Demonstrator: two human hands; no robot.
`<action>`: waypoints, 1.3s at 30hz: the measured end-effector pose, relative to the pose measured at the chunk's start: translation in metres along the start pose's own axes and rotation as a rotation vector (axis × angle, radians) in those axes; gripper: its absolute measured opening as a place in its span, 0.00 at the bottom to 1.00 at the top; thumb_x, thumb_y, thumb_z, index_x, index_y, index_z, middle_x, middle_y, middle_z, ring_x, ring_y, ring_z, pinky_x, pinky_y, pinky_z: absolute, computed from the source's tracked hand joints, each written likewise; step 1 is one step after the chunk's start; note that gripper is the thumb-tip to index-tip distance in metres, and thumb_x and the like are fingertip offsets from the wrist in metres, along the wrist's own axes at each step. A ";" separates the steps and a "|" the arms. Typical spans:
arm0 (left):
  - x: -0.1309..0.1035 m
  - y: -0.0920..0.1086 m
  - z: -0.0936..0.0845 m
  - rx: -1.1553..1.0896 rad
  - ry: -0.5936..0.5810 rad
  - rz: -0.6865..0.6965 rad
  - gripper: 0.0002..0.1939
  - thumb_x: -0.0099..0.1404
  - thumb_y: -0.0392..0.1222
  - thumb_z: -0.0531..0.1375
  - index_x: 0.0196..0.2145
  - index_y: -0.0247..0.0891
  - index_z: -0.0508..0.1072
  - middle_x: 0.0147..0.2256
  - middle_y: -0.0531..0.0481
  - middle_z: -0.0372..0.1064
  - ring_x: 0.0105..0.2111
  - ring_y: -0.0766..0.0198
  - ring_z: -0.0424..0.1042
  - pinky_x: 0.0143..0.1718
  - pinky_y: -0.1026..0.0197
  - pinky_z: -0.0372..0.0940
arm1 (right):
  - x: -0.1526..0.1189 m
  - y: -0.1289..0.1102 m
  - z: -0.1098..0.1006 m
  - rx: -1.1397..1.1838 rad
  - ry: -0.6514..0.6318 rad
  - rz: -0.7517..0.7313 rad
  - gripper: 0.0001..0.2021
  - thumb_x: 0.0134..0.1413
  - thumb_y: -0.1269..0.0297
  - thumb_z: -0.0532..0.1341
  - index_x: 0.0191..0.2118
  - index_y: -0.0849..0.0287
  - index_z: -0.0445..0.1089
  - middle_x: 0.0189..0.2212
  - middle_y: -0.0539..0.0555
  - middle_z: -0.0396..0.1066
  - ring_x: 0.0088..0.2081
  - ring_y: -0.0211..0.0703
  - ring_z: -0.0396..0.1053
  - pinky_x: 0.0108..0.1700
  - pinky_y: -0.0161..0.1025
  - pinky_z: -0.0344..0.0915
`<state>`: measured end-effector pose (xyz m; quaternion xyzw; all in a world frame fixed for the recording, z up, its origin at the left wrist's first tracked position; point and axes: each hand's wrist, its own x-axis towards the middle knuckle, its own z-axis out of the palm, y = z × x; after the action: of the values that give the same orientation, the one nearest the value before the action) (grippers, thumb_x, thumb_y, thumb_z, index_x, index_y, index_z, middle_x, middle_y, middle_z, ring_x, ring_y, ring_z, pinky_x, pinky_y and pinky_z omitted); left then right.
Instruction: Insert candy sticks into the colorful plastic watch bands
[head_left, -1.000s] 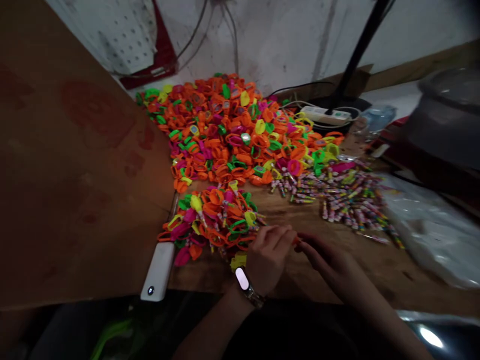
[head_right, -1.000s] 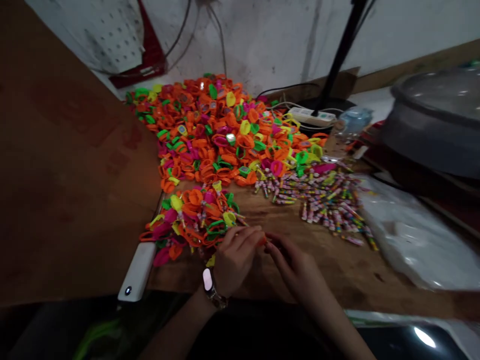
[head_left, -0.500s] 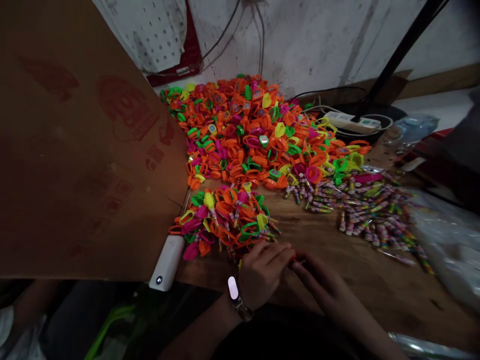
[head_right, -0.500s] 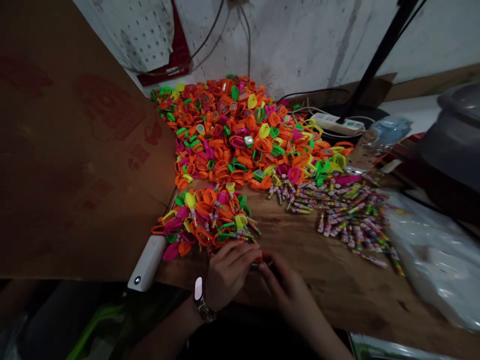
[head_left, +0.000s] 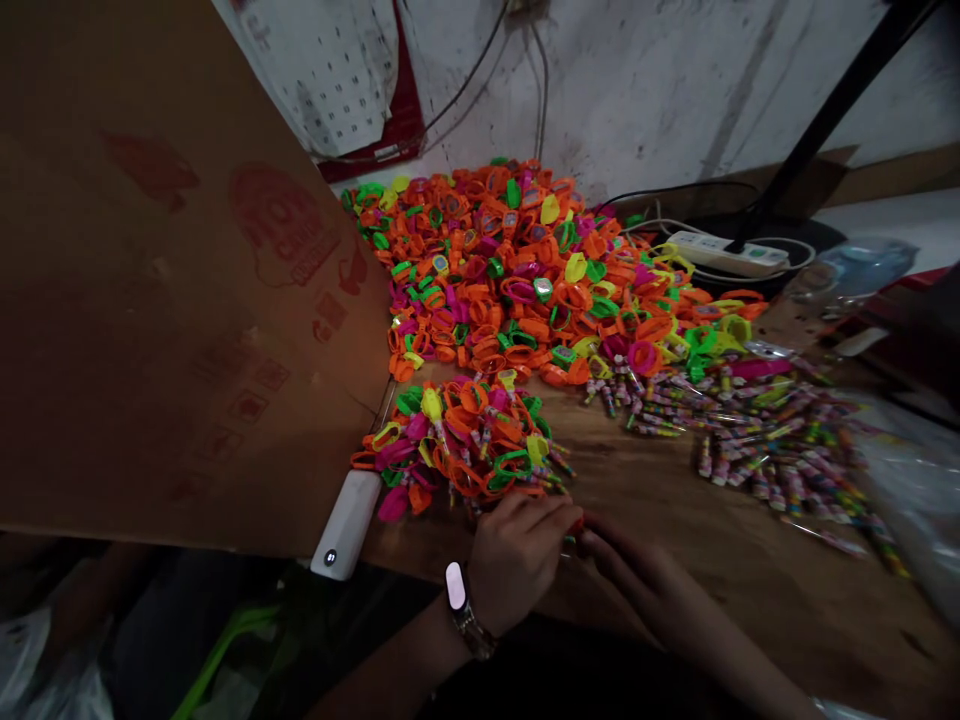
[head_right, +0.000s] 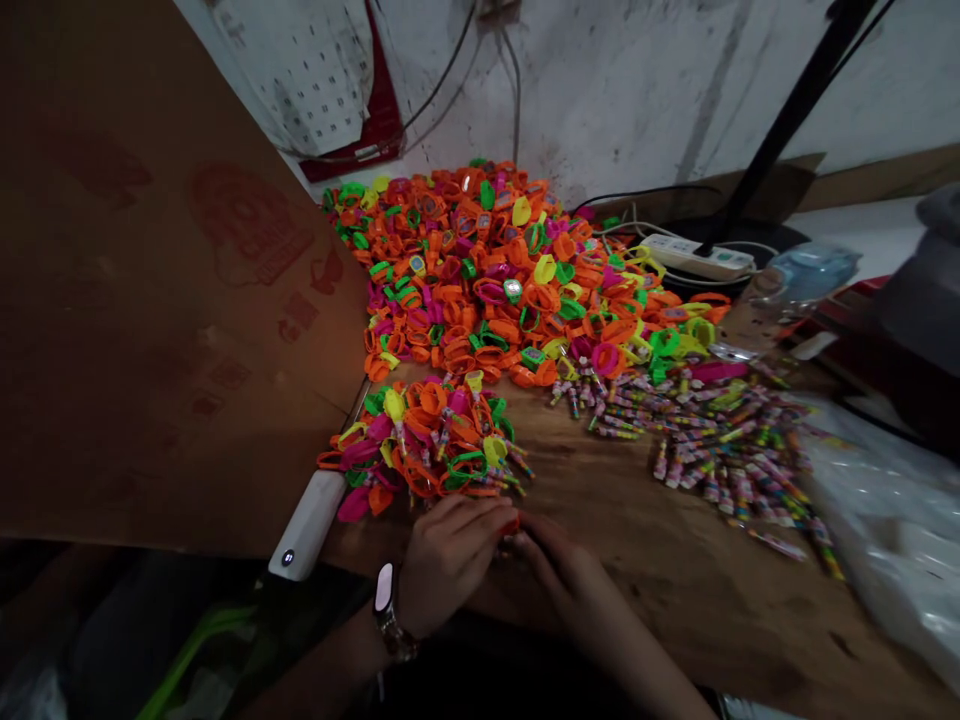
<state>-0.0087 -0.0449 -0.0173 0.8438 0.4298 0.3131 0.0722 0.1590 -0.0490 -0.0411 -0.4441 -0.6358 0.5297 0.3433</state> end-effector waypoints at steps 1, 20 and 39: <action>0.000 0.001 0.001 -0.012 0.011 -0.009 0.11 0.65 0.32 0.54 0.43 0.38 0.72 0.41 0.52 0.75 0.39 0.65 0.73 0.42 0.62 0.68 | 0.001 0.001 0.001 0.010 0.002 0.002 0.23 0.57 0.46 0.52 0.44 0.58 0.73 0.40 0.60 0.76 0.42 0.51 0.74 0.46 0.46 0.71; -0.004 0.003 -0.003 -0.045 -0.176 -0.144 0.19 0.62 0.28 0.54 0.51 0.37 0.68 0.44 0.47 0.72 0.45 0.61 0.71 0.48 0.57 0.69 | -0.004 0.003 0.011 0.122 0.000 0.144 0.29 0.54 0.39 0.51 0.44 0.60 0.73 0.41 0.60 0.75 0.41 0.49 0.73 0.49 0.46 0.68; -0.024 0.012 0.006 -0.024 -0.284 -0.017 0.13 0.68 0.32 0.46 0.48 0.32 0.64 0.41 0.43 0.69 0.42 0.60 0.69 0.46 0.57 0.69 | -0.018 0.005 0.023 0.055 0.092 0.128 0.25 0.55 0.42 0.50 0.32 0.59 0.73 0.24 0.55 0.71 0.28 0.45 0.70 0.38 0.42 0.70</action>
<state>-0.0076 -0.0704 -0.0285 0.8750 0.4186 0.1951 0.1451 0.1458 -0.0736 -0.0505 -0.4983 -0.5749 0.5470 0.3494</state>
